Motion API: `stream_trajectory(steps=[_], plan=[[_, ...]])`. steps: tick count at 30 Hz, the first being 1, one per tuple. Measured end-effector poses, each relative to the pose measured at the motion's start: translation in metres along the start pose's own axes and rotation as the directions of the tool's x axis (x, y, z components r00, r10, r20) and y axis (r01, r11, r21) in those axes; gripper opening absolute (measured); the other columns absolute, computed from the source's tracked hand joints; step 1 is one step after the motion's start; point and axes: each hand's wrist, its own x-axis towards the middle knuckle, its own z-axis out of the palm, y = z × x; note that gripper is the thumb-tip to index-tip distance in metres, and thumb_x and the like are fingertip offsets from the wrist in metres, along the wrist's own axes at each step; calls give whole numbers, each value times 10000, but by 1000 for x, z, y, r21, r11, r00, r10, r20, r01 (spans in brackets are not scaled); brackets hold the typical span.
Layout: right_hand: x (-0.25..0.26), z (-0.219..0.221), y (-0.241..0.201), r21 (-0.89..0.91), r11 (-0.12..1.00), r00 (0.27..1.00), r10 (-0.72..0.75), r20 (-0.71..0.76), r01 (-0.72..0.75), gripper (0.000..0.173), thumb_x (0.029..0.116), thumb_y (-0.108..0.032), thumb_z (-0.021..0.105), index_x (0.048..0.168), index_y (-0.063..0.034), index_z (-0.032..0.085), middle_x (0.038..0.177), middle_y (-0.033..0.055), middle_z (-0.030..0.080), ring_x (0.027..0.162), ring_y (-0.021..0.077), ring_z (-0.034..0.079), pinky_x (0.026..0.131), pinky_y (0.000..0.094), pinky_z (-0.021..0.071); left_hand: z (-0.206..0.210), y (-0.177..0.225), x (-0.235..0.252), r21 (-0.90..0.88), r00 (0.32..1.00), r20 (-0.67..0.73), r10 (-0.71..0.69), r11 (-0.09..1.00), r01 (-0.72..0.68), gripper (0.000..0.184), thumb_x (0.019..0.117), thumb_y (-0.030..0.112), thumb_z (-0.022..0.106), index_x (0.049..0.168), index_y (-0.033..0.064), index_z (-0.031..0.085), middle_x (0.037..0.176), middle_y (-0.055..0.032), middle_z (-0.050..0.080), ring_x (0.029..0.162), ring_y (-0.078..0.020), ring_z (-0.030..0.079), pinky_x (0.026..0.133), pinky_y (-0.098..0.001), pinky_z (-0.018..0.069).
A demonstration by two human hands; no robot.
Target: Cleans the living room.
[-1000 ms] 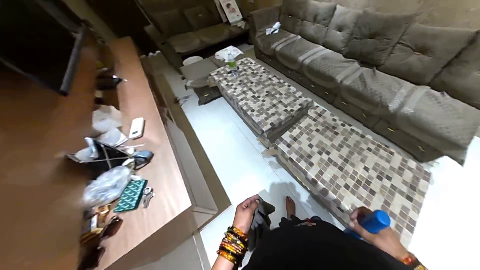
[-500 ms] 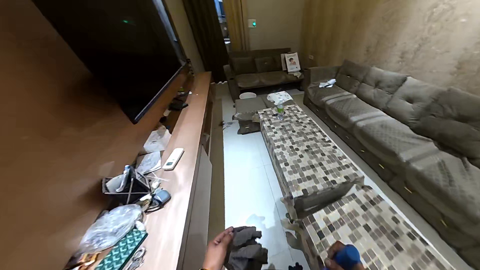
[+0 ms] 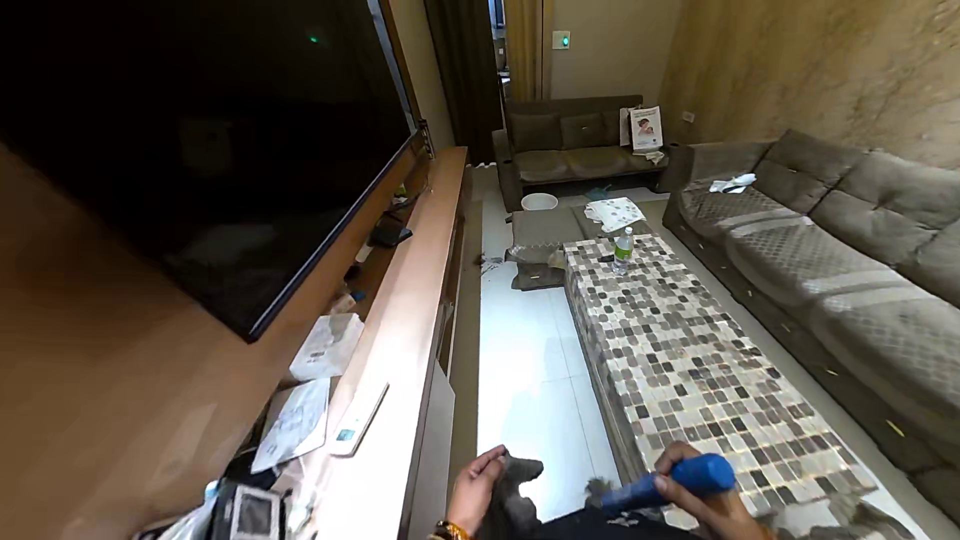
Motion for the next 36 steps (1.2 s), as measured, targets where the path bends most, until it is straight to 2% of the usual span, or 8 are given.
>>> stream_trajectory(steps=[3, 9, 16, 18, 21, 26, 31, 36], plan=[[58, -5, 9, -17, 1000, 995, -6, -95, 4, 142, 852, -254, 806, 963, -226, 722, 919, -93, 724, 822, 18, 672, 746, 214, 575, -9, 41, 57, -29, 999, -37, 8, 1000, -9, 314, 1043, 79, 492, 1276, -84, 627, 1278, -235, 650, 1191, -267, 619, 1043, -428, 465], [164, -27, 50, 29, 999, 988, 24, -153, -20, 156, 840, -246, 818, 973, -232, 737, 938, -70, 738, 877, 51, 695, 806, 235, 586, -21, 101, 166, -100, 988, -151, 29, 994, -45, 319, 1043, 64, 456, 1268, -92, 621, 1280, -223, 649, 1169, -235, 625, 1014, -397, 481], [364, -61, 109, 184, 983, 998, -14, -55, 24, 133, 819, -212, 832, 910, -236, 737, 904, -68, 728, 870, 60, 693, 823, 247, 585, -33, 156, 309, -103, 934, -356, 12, 993, -52, 308, 1042, 84, 466, 1225, -75, 655, 1248, -186, 679, 1146, -201, 640, 997, -384, 492], [432, -68, 116, 223, 972, 996, -86, 24, 79, 119, 849, -200, 815, 931, -225, 733, 910, -63, 729, 885, 68, 695, 855, 258, 583, -33, 188, 344, -103, 915, -401, 47, 990, -96, 315, 1034, 85, 457, 1213, -78, 659, 1242, -184, 684, 1140, -201, 646, 994, -387, 496], [517, -78, 121, 217, 972, 984, -124, 124, 96, 109, 866, -218, 803, 945, -244, 733, 939, -73, 724, 921, 67, 687, 870, 260, 573, -30, 232, 387, -98, 888, -453, 75, 986, -133, 310, 1032, 88, 458, 1195, -72, 668, 1214, -151, 700, 1092, -136, 656, 965, -329, 508], [641, -64, 129, 168, 966, 944, -233, 235, 197, 89, 902, -203, 776, 965, -232, 722, 979, -79, 717, 1001, 71, 678, 937, 272, 558, -33, 277, 458, -96, 866, -491, 95, 982, -163, 313, 1026, 98, 458, 1181, -68, 674, 1183, -134, 711, 1061, -93, 664, 940, -284, 517], [749, -36, 161, 186, 929, 890, -362, 278, 319, 96, 913, -183, 762, 984, -198, 699, 963, -56, 710, 993, 86, 683, 953, 294, 562, -50, 308, 551, -112, 852, -516, 92, 978, -173, 287, 1019, 73, 463, 1112, -63, 698, 1118, -101, 733, 998, -53, 673, 898, -250, 528], [854, -6, 184, 202, 943, 932, -303, 197, 264, 124, 878, -173, 795, 967, -214, 719, 952, -48, 719, 985, 105, 691, 934, 301, 571, -81, 355, 664, -130, 892, -438, 108, 975, -181, 295, 1014, 56, 451, 1098, -56, 711, 1095, -92, 737, 992, -56, 666, 895, -247, 518]])
